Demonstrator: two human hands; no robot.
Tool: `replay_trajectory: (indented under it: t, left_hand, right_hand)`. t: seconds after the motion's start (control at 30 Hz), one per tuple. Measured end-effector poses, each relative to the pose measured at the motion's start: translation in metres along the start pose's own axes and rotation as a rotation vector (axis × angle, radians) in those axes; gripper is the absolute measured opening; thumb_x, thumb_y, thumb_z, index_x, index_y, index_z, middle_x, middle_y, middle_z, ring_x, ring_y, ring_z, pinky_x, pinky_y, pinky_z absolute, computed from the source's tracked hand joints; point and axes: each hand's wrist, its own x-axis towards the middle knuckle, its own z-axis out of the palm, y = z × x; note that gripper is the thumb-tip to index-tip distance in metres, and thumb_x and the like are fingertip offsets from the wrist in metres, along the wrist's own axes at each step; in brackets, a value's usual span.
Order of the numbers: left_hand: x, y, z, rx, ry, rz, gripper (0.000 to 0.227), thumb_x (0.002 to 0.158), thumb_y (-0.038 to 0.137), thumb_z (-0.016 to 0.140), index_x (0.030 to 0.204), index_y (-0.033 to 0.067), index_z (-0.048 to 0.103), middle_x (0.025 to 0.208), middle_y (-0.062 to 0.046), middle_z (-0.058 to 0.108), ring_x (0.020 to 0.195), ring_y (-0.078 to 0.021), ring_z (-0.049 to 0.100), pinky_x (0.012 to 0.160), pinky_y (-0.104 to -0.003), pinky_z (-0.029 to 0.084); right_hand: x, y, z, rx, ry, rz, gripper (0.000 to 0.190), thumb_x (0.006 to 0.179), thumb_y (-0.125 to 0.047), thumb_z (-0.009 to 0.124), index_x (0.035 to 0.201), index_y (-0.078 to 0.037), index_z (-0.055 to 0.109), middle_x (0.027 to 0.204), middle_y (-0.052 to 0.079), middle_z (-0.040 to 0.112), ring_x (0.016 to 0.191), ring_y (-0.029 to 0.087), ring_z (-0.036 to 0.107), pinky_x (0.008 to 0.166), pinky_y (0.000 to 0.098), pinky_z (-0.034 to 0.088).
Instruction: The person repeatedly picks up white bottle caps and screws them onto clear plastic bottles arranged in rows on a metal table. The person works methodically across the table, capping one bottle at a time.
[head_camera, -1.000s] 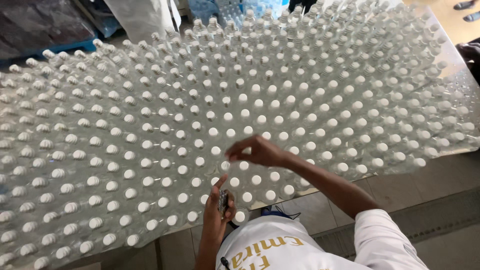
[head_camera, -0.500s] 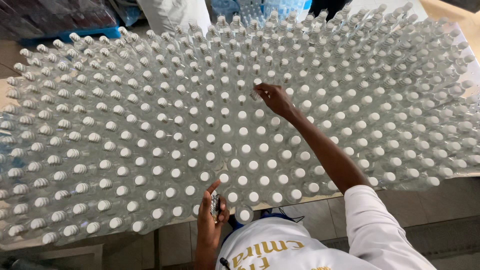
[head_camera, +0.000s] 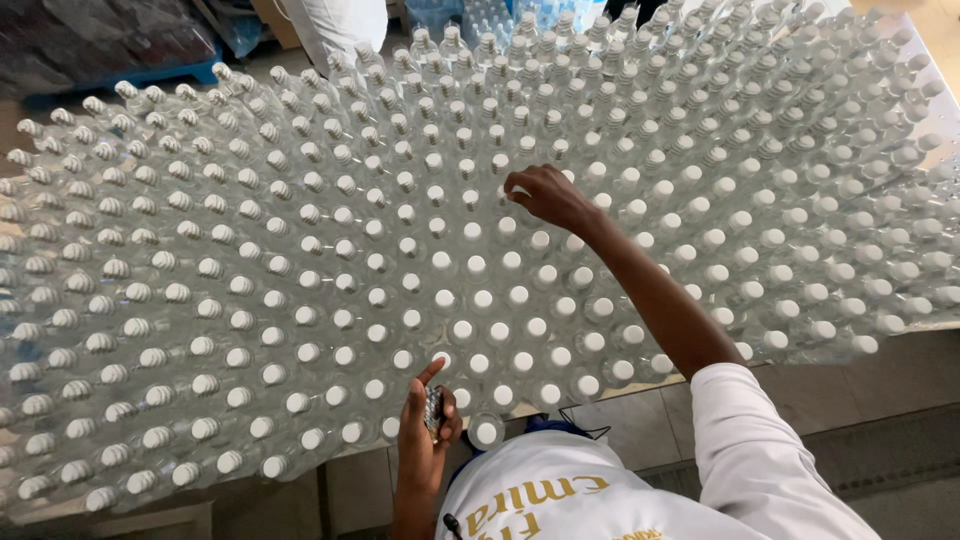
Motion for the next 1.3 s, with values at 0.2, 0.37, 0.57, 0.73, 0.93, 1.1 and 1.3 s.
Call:
replay_trajectory:
  t: [0.2,0.37,0.57,0.73,0.93,1.1,1.3]
  left_hand:
    - [0.003,-0.004,-0.004,0.012,-0.026,-0.002,0.071,0.105,0.055,0.053,0.157,0.0058,0.060,0.073,-0.004,0.050,0.050,-0.0103,0.028,0.051,-0.031,0.027]
    - [0.006,-0.006,-0.001,0.002,-0.029,-0.030,0.074,0.103,0.056,0.056,0.156,0.0056,0.059,0.071,-0.005,0.049,0.049,-0.0104,0.028,0.048,-0.028,0.025]
    - [0.020,-0.012,0.014,-0.031,-0.186,-0.035,0.081,0.100,0.058,0.060,0.168,0.0163,0.045,0.071,-0.005,0.054,0.045,-0.0079,0.034,0.043,-0.025,0.023]
    - [0.025,-0.014,0.042,0.111,-0.213,-0.057,0.083,0.090,0.070,0.063,0.145,0.0080,0.059,0.070,-0.006,0.049,0.046,-0.0094,0.037,0.042,-0.024,0.025]
    - [0.024,-0.013,0.061,0.199,-0.354,-0.065,0.099,0.082,0.077,0.065,0.151,0.0057,0.061,0.068,-0.005,0.052,0.043,-0.0057,0.037,0.038,-0.021,0.024]
    - [0.019,-0.013,0.065,0.243,-0.292,-0.092,0.092,0.091,0.073,0.054,0.166,0.0200,0.052,0.070,-0.009,0.057,0.047,-0.0077,0.039,0.042,-0.022,0.026]
    - [0.022,-0.020,0.050,0.180,-0.370,-0.052,0.089,0.093,0.072,0.057,0.157,0.0111,0.057,0.069,-0.007,0.054,0.046,-0.0081,0.039,0.040,-0.023,0.028]
  right_hand:
    - [0.007,-0.011,0.003,-0.169,-0.112,0.044,0.031,0.104,-0.013,0.078,0.129,-0.007,0.061,0.093,0.012,0.078,0.080,0.030,0.074,0.099,0.0505,0.054]
    - [-0.008,-0.049,-0.008,-0.163,-0.138,0.160,0.057,0.100,-0.017,0.077,0.151,-0.006,0.053,0.137,0.016,0.068,0.125,0.034,0.065,0.116,0.0553,0.046]
    - [-0.079,-0.193,-0.026,0.519,-0.232,0.018,0.048,0.102,-0.029,0.073,0.146,-0.013,0.062,0.145,0.013,0.066,0.129,0.030,0.065,0.108,0.0470,0.056]
    - [-0.120,-0.242,-0.032,0.752,-0.266,-0.104,0.033,0.100,-0.019,0.081,0.133,-0.018,0.074,0.110,0.002,0.074,0.097,0.019,0.072,0.083,0.0340,0.059]
    - [-0.145,-0.238,-0.036,0.807,-0.142,0.002,0.029,0.098,-0.011,0.084,0.126,-0.016,0.077,0.109,0.005,0.078,0.094,0.019,0.081,0.085,0.0314,0.065]
    - [-0.149,-0.244,-0.046,0.775,-0.175,-0.035,0.032,0.104,-0.001,0.073,0.133,-0.013,0.072,0.120,0.005,0.077,0.101,0.021,0.077,0.086,0.0321,0.061]
    - [-0.147,-0.252,-0.047,0.832,-0.253,0.105,0.032,0.099,-0.003,0.079,0.128,-0.017,0.075,0.108,0.001,0.077,0.095,0.013,0.078,0.085,0.0301,0.062]
